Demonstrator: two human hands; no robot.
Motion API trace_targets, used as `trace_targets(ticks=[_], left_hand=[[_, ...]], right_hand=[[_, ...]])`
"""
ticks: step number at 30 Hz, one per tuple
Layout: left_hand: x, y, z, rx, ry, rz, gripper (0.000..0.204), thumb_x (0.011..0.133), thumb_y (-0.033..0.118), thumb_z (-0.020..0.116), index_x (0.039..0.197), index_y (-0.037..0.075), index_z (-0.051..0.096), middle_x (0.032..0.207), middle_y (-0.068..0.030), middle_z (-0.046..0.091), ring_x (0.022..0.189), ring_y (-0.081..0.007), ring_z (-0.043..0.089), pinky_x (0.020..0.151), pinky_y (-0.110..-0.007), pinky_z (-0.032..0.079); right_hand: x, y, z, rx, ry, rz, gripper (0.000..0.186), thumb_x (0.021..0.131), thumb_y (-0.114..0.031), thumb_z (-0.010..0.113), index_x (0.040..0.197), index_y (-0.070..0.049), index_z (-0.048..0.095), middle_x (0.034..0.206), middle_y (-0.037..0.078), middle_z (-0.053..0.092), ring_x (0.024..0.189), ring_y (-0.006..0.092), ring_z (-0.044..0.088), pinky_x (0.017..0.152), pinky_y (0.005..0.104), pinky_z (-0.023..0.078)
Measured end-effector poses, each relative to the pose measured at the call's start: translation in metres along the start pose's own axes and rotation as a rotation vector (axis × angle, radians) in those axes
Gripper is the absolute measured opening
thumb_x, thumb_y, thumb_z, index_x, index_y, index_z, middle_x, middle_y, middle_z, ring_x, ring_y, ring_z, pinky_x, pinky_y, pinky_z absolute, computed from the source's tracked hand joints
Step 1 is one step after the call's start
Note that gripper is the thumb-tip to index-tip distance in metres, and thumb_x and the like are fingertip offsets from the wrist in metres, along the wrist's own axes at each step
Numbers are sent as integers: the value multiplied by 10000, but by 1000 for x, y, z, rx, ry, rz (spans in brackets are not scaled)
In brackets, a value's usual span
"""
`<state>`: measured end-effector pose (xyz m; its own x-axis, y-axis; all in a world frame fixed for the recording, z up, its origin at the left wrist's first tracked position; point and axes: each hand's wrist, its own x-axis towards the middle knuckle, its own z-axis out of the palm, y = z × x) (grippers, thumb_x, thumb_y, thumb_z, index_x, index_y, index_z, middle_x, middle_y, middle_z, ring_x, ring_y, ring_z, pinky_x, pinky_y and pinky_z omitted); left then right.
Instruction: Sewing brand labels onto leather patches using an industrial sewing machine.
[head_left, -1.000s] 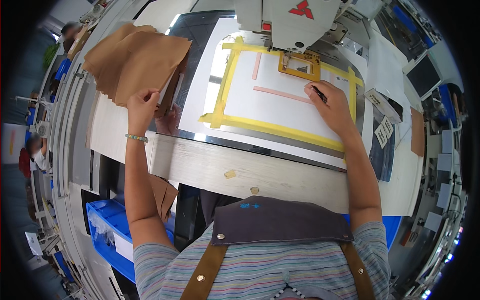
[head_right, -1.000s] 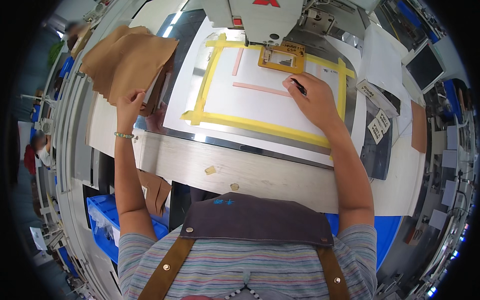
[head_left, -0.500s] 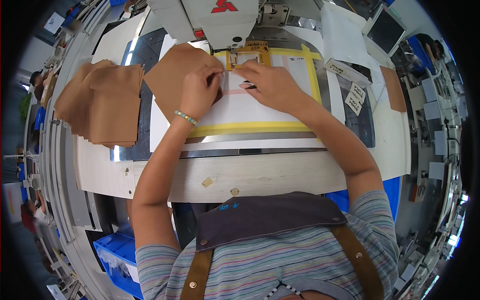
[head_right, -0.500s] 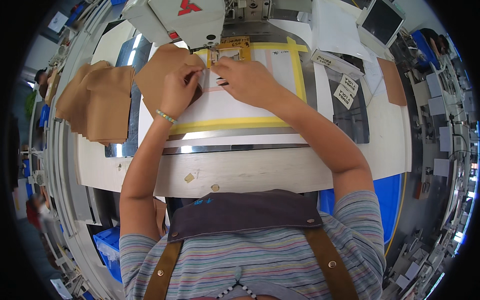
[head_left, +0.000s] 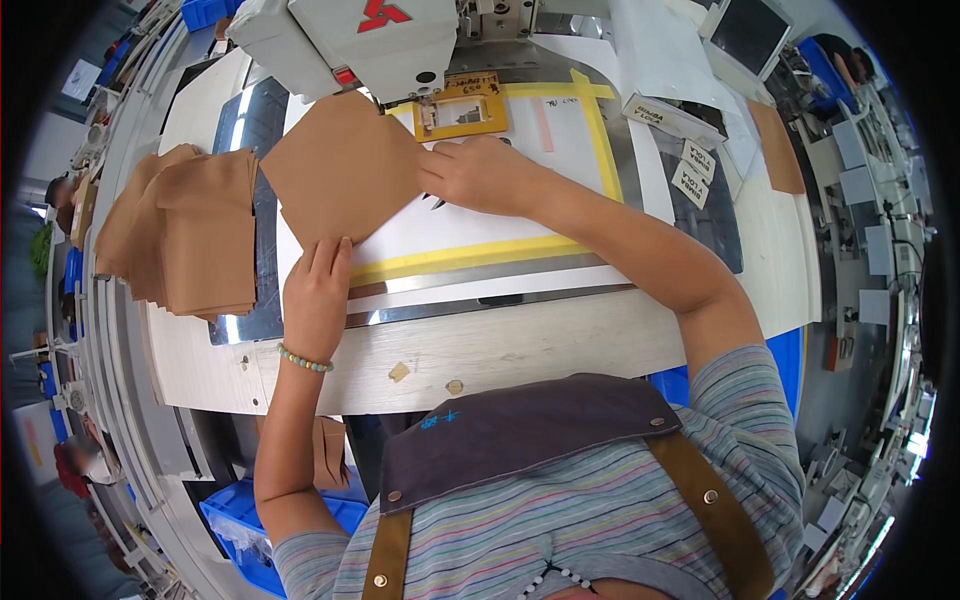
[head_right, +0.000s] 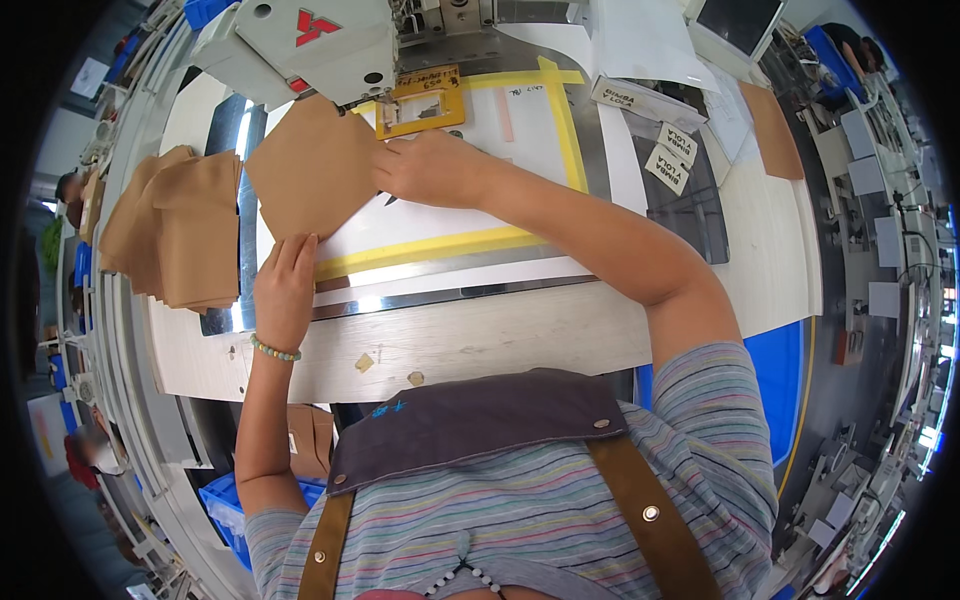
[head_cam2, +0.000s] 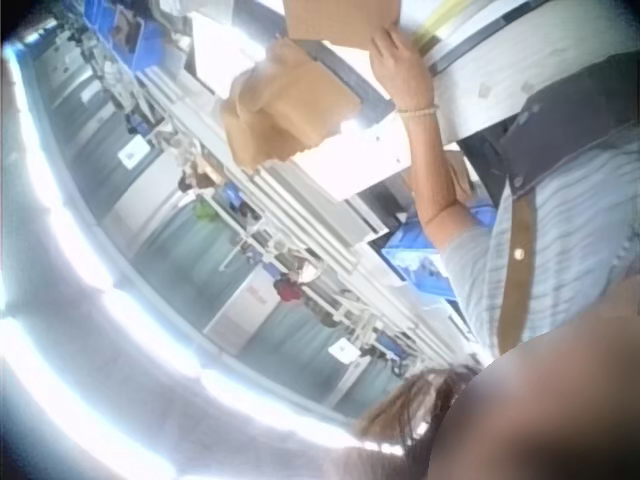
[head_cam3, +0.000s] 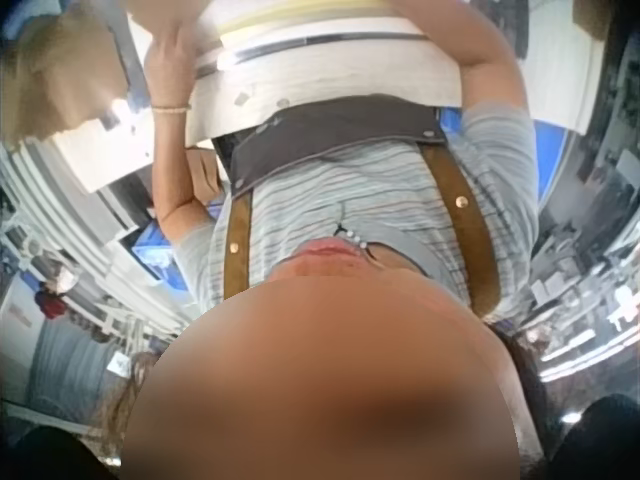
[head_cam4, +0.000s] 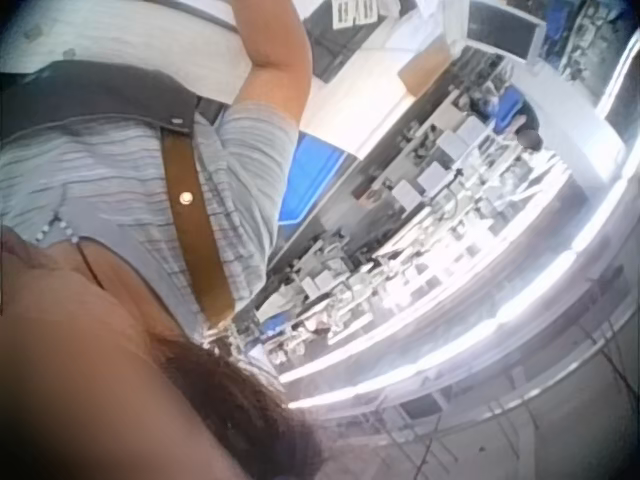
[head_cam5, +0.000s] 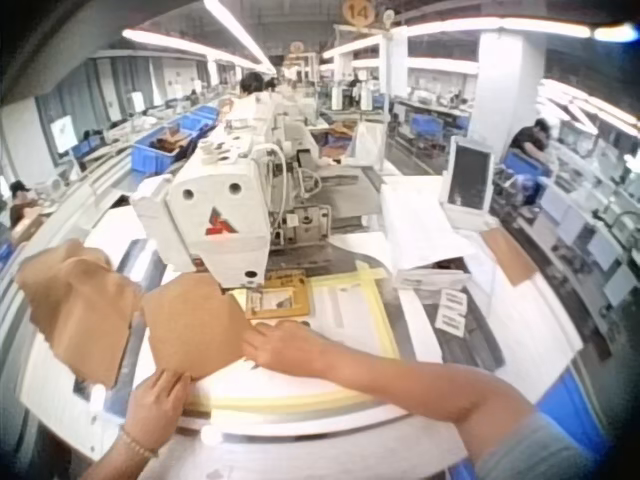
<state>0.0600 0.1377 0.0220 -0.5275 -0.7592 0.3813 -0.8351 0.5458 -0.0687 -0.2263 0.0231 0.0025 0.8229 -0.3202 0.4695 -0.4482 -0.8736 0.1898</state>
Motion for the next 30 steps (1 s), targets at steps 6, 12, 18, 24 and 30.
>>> trace_targets(ticks=[6, 12, 18, 24, 30], left_hand=[[13, 3, 7, -20, -15, -54, 284, 834, -36, 690, 1116, -8, 663, 1059, -116, 673, 906, -288, 683, 747, -383, 584], [26, -2, 10, -260, 151, -179, 259, 831, -53, 696, 1077, 14, 652, 1040, -113, 669, 821, -307, 681, 679, -397, 571], [15, -4, 8, 3, 73, -14, 274, 836, -39, 672, 1107, 3, 667, 1056, -109, 677, 895, -288, 673, 751, -386, 560], [39, 2, 16, 59, 74, 86, 279, 803, 6, 670, 1083, 11, 663, 1039, -102, 645, 950, -267, 630, 842, -373, 539], [93, 1, 53, 80, 99, 217, 204, 813, 54, 662, 1016, 45, 665, 956, -75, 613, 908, -246, 611, 816, -369, 543]], right_hand=[[-7, -5, -4, 36, 47, 16, 173, 826, -83, 713, 988, -64, 656, 975, 20, 640, 848, 156, 670, 577, 298, 574], [-8, -2, -5, -14, 120, 76, 170, 825, -82, 713, 985, -63, 658, 977, 26, 648, 880, 162, 684, 612, 296, 589], [-10, -2, -11, -18, 56, 72, 131, 832, -72, 703, 953, -73, 654, 1010, 20, 637, 925, 161, 677, 643, 286, 587], [-36, -1, -33, -88, -56, 143, 123, 835, -66, 701, 948, -80, 655, 1004, 18, 614, 970, 152, 663, 637, 281, 573], [-76, 2, -55, -198, -165, 263, 127, 810, -52, 717, 922, -77, 663, 1006, 17, 599, 972, 151, 661, 626, 275, 564]])
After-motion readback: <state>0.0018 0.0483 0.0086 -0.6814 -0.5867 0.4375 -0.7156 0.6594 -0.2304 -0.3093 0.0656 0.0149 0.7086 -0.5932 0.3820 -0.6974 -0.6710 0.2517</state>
